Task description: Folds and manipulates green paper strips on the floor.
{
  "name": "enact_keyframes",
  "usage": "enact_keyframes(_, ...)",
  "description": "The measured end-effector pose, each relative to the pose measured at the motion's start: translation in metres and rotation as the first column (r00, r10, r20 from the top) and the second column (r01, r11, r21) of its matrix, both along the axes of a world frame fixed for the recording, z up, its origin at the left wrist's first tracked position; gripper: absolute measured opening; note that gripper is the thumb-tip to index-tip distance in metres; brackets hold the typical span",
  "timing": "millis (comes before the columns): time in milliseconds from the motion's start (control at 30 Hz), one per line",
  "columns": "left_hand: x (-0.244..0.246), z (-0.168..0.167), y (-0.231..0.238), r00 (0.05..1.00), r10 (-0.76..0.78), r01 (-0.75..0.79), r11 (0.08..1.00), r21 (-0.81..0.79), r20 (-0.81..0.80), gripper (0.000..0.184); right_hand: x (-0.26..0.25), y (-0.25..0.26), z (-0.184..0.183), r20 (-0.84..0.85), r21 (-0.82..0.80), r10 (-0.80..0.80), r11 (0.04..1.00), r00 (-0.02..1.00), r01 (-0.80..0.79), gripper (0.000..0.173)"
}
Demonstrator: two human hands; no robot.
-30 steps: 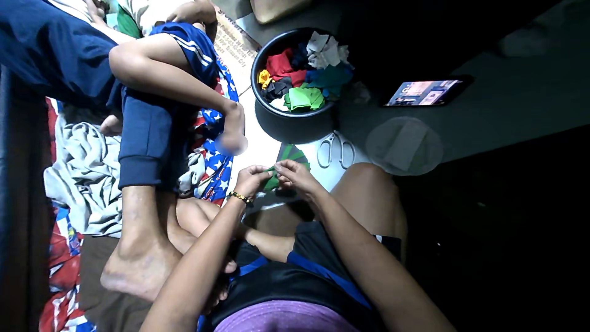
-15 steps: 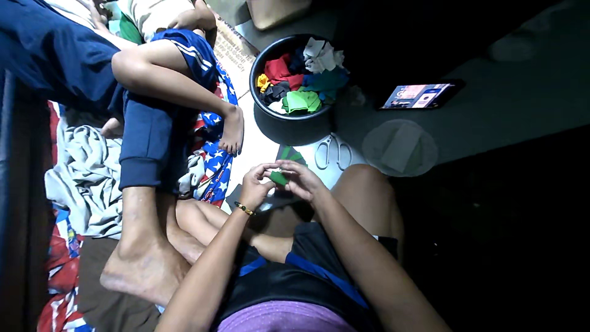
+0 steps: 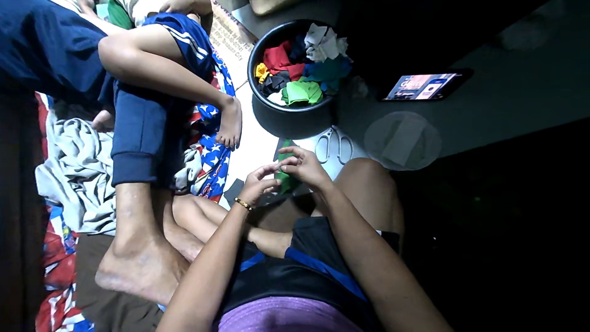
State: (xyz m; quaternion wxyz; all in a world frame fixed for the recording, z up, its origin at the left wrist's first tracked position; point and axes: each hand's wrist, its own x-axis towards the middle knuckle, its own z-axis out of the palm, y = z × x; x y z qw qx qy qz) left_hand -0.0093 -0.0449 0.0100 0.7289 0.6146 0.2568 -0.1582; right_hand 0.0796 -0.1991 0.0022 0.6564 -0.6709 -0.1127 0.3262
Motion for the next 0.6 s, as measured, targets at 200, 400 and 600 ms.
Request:
enact_keyframes(200, 0.0, -0.01, 0.002, 0.995, -0.072, 0.079, 0.992, 0.102, -0.073, 0.012, 0.006, 0.001, -0.003, -0.044, -0.064, 0.067, 0.996, 0.997, -0.069, 0.041)
enact_keyframes(400, 0.002, -0.01, 0.004, 0.982, 0.006, -0.005, 1.0, 0.011, -0.188, 0.019, 0.014, -0.001, -0.004, 0.02, -0.164, 0.117, 0.98, 0.993, -0.112, 0.057)
enact_keyframes(600, 0.006, -0.017, 0.005, 0.948, 0.225, -0.212, 0.974, 0.08, -0.223, 0.033, 0.017, 0.012, -0.018, 0.238, -0.185, 0.045, 0.983, 0.97, 0.0, 0.056)
